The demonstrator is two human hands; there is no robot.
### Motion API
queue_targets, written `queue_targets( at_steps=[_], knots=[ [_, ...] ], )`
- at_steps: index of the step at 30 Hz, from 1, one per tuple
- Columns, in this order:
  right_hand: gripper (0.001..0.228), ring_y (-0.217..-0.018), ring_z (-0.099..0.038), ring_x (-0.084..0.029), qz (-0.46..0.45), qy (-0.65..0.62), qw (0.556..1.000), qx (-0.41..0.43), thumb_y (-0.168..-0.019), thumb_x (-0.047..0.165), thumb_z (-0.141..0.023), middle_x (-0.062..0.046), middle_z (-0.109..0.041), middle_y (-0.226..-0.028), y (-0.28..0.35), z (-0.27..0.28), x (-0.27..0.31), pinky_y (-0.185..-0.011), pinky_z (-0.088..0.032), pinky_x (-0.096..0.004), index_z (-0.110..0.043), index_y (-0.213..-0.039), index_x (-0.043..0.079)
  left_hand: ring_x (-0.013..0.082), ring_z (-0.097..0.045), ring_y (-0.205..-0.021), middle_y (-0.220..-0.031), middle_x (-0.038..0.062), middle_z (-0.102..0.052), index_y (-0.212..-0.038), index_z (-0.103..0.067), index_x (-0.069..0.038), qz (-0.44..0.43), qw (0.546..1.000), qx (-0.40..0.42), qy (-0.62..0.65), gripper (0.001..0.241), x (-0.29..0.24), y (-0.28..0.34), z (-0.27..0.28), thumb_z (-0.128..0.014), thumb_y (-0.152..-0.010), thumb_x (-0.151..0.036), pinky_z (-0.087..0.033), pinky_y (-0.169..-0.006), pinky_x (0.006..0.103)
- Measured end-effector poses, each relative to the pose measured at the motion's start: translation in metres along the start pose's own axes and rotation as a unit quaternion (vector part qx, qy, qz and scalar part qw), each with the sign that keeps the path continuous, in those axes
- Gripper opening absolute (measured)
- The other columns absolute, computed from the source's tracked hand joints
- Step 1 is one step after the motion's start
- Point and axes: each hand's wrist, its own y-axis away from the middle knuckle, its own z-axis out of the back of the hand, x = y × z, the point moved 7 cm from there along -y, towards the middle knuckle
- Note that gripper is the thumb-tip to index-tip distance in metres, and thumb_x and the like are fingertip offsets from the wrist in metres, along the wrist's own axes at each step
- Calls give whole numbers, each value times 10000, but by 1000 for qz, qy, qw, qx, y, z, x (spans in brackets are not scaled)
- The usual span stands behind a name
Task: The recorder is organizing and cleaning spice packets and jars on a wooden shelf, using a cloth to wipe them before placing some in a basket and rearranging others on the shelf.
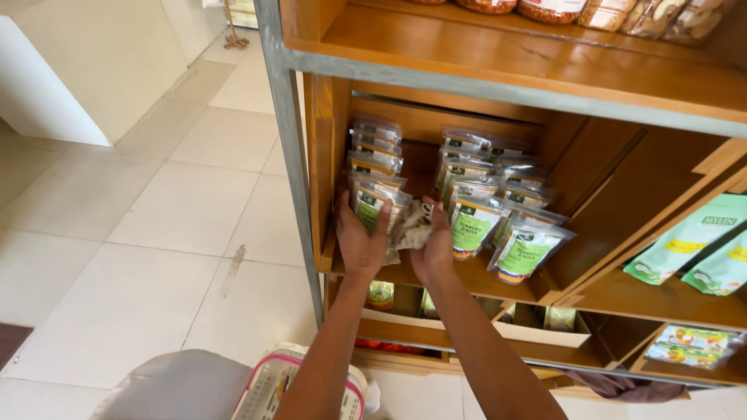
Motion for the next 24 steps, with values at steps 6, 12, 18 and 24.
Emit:
queue_targets(
  at_steps=[6,12,18,24],
  knots=[
    [956,-1369,-449,-272,58,207,961,172,-891,422,-759,-128,-461,-1474,9,-8,-13,-1143,-354,-425,-228,-1612,85,512,-422,-1334,-1449,359,-440,-1508,-297,102,3,999,-30,-27,1060,-1,3,-5,-753,-842,-586,-311,-1134,554],
    [1289,-1515,-181,-229,-34,424,887,178,-694,229,-906,-72,-202,-1635,-11,8,-14,-1201,-249,-422,-22,-1625,118,494,-315,-1447,-1567,354,-310,-1546,-218,98,35,999,35,8,1074,9,-5,-2,-690,-894,-614,-268,-1188,510],
    [1135,-1377,-463,-281,42,606,768,204,-572,195,-972,-141,-516,-1451,4,-36,-1,-1173,-331,-390,-326,-1491,42,358,-373,-1480,-1612,230,-388,-1631,-221,-40,160,965,130,162,968,29,-40,-13,-435,-953,-697,-281,-1200,429],
    [858,-1224,-606,-269,91,563,793,215,-635,130,-852,-141,-627,-1328,-8,-36,-4,-1057,-488,-389,-488,-1405,29,338,-473,-1392,-1519,221,-482,-1570,-283,-6,90,964,112,223,911,1,-38,-28,-559,-942,-606,-353,-1161,418]
  ],
)
